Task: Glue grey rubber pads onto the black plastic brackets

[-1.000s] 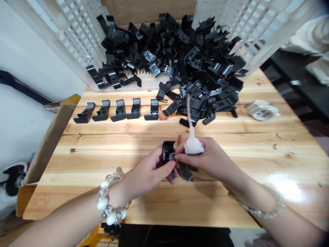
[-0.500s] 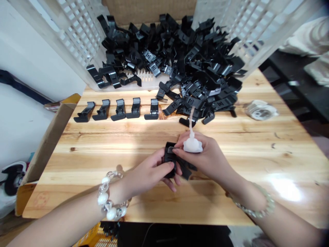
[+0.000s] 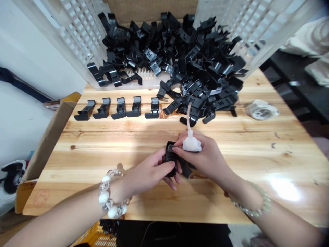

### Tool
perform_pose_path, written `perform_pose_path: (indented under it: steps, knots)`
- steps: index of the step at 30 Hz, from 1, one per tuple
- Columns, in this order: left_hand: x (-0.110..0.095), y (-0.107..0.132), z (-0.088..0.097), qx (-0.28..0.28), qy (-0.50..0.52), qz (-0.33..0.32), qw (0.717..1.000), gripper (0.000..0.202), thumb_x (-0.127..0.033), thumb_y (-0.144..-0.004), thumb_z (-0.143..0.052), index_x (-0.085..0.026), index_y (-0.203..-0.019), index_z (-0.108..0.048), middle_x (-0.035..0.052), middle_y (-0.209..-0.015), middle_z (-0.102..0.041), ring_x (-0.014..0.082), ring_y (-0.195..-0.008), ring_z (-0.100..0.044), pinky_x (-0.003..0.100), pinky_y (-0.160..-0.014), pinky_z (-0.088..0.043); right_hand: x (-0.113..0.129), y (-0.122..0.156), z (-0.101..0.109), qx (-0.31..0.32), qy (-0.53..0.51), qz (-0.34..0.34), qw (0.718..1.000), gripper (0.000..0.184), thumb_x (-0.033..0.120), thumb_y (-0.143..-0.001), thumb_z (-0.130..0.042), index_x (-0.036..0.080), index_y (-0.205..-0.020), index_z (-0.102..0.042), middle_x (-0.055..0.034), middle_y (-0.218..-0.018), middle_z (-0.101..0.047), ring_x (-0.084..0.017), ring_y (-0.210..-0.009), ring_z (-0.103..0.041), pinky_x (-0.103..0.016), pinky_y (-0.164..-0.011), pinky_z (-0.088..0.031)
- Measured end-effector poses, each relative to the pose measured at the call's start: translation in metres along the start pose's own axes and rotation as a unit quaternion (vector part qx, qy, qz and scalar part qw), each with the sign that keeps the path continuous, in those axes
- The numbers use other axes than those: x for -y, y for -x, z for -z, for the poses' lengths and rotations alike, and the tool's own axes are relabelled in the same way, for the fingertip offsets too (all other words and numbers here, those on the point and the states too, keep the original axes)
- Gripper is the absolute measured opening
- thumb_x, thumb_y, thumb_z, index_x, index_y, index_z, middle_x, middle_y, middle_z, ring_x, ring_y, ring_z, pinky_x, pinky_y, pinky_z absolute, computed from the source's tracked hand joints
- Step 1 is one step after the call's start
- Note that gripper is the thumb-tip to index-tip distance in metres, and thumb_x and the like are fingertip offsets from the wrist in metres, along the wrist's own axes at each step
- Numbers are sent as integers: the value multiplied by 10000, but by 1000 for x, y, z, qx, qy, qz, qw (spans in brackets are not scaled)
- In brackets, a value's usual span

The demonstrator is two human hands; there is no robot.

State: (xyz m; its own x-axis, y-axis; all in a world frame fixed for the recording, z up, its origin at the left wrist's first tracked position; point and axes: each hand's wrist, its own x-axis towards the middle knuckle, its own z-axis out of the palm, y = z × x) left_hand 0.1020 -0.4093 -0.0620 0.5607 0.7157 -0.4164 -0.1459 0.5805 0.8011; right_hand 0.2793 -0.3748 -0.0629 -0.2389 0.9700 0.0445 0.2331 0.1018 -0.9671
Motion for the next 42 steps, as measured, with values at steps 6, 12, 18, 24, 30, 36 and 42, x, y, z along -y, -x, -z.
perform_pose_path:
  steps: [6,12,18,24,30,36,42]
  knots:
    - [0,0,-1,-8,0,4,1000,205,-286,-911,-585,-168,-1053,-496,32,-907,-589,159,-746,-660,329,-637,-597,1,0,1,13,28,8,999,93,217,-770,-742,188,-721,-669,-28,-833,-630,-159,-757,-614,-303,-689,-498]
    - [-2,1,-2,-11,-3,1,1000,170,-260,-913,-568,-165,-1032,-491,25,-895,-575,150,-746,-654,309,-634,-594,0,4,-3,18,13,-33,999,120,240,-785,-721,218,-764,-605,-12,-750,-624,-179,-686,-638,-320,-624,-506]
    - [0,1,-3,-7,-10,-13,1000,158,-250,-929,-545,-166,-1048,-483,30,-917,-567,142,-762,-643,297,-635,-597,2,6,-8,50,-171,-187,966,301,298,-738,-783,270,-861,-509,60,-559,-586,-180,-408,-600,-294,-389,-450]
    - [2,2,-5,-14,-22,-23,999,182,-276,-941,-536,-175,-1085,-488,45,-954,-569,149,-788,-636,296,-645,-591,3,1,-8,44,-221,-217,950,377,311,-663,-844,260,-819,-505,61,-567,-602,-166,-391,-589,-306,-388,-476]
    - [1,3,-7,-11,-47,-32,998,189,-303,-948,-535,-182,-1090,-499,43,-930,-580,153,-806,-625,301,-678,-587,8,-1,-6,60,-258,-235,935,409,357,-639,-856,250,-797,-493,66,-528,-584,-147,-381,-555,-287,-375,-455]
    - [-1,4,-8,-7,-61,-31,998,141,-299,-960,-514,-192,-1052,-513,25,-849,-621,145,-723,-632,305,-685,-570,8,-1,-6,73,-266,-234,932,405,380,-637,-850,244,-788,-499,70,-502,-561,-142,-384,-542,-275,-376,-438]
    - [-1,4,-9,-7,-67,-32,997,142,-287,-964,-501,-182,-1060,-508,30,-847,-633,139,-707,-637,297,-687,-572,5,0,-6,81,-268,-239,930,384,351,-663,-833,240,-814,-498,77,-472,-551,-137,-376,-522,-257,-365,-418]
